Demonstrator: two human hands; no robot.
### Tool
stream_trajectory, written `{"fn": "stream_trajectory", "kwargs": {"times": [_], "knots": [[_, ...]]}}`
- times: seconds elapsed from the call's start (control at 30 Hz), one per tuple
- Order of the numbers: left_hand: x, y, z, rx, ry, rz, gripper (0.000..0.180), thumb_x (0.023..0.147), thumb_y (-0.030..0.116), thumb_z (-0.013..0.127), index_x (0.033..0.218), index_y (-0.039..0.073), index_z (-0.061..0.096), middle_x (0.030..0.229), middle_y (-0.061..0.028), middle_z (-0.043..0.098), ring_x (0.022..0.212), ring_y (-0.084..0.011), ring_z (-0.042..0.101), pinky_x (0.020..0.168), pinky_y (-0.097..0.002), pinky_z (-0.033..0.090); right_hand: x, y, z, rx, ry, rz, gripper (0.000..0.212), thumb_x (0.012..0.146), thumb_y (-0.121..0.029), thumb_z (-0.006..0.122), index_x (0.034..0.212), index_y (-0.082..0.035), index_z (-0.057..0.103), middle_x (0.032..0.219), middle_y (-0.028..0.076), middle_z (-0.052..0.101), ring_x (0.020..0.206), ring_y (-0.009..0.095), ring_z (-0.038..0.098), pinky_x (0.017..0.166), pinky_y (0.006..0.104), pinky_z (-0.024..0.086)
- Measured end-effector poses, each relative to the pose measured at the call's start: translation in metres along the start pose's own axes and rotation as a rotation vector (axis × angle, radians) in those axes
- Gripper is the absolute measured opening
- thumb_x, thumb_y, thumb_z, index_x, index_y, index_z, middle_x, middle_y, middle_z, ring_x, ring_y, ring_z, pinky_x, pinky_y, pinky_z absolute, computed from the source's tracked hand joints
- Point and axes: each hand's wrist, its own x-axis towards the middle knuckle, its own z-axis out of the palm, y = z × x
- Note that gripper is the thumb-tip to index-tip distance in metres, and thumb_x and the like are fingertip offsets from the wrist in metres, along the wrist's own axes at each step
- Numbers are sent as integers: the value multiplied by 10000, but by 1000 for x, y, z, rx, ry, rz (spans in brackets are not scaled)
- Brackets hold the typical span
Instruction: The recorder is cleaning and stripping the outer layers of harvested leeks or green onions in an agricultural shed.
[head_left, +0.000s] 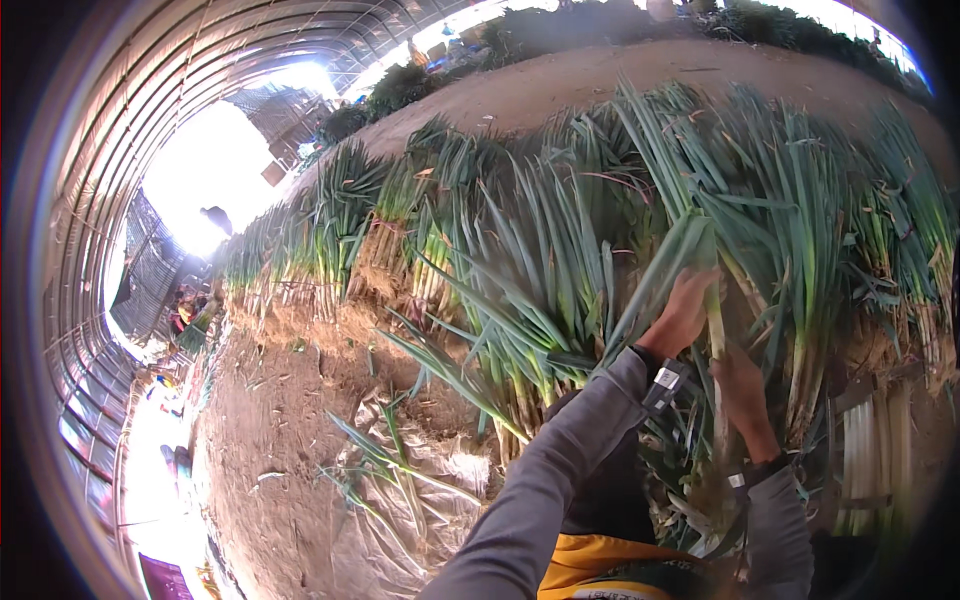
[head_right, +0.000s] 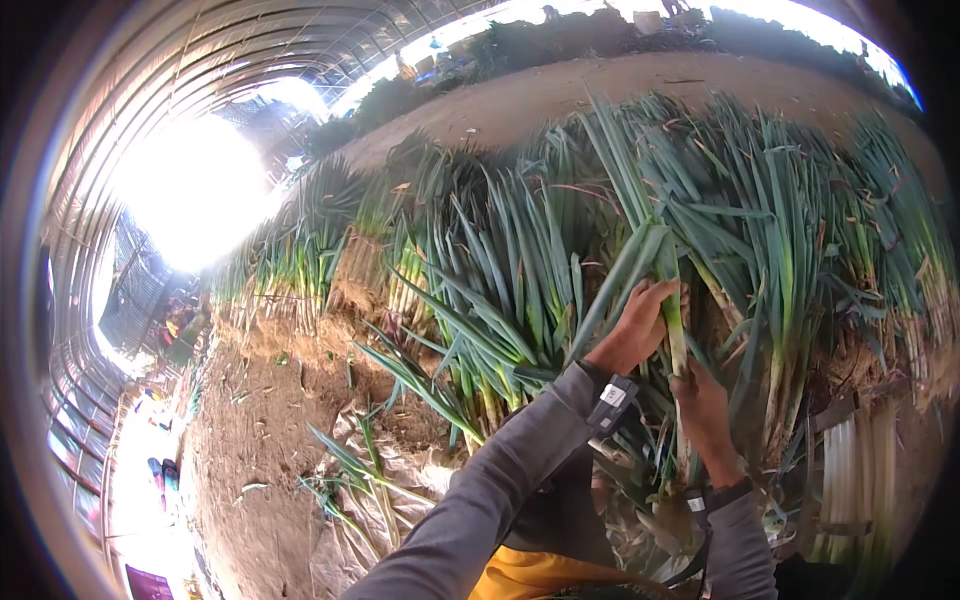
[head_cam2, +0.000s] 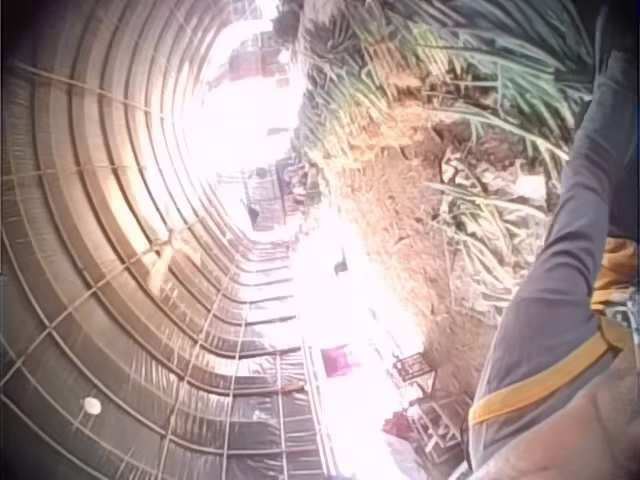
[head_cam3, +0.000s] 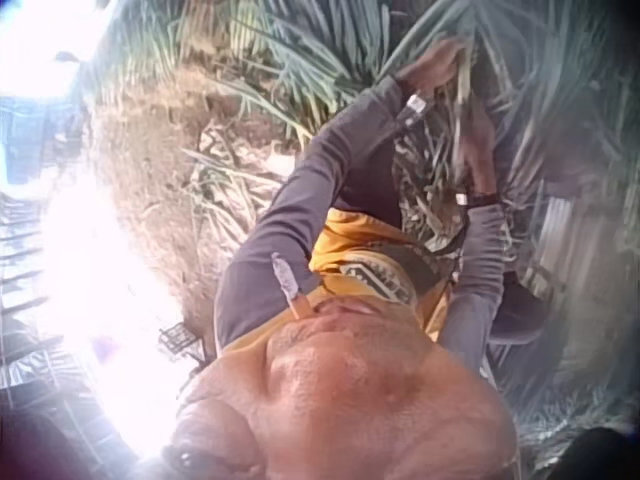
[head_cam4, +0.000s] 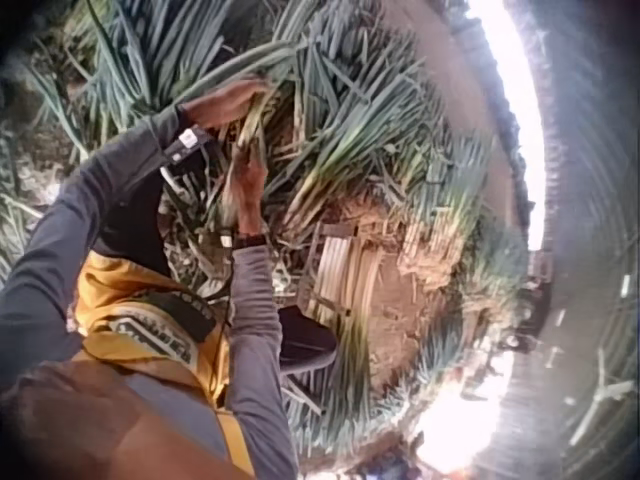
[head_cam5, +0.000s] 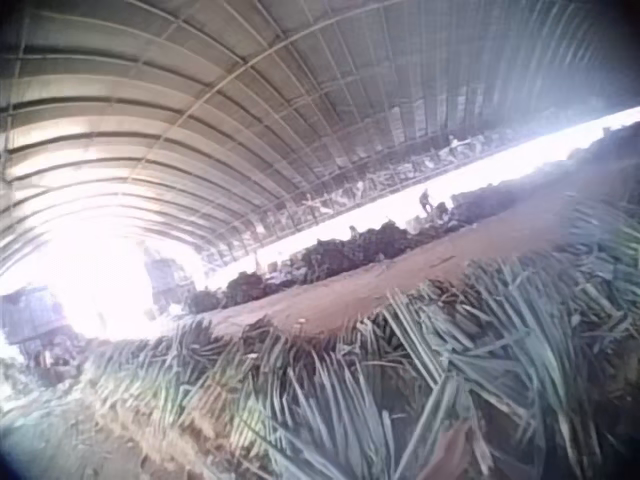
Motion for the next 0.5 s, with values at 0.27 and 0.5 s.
{"fn": "stream_trajectory", "kwargs": {"times": [0.27,0.5], "knots": [[-16,-28,0,-67,-113,-6,338,957,117,695,1250,59,537,1019,-42,614,909,-171,633,815,-349,540,-6,8,-14,45,108,-63,272,948,-174,652,1119,35,678,980,181,700,907,263,669,835,354,495],[-2,-30,-17,-59,-145,124,432,939,39,665,1348,77,528,1204,-84,600,1069,-228,603,916,-397,487,6,0,-7,65,110,-267,155,900,-98,692,1015,6,684,848,25,645,786,115,566,735,283,476]]}}
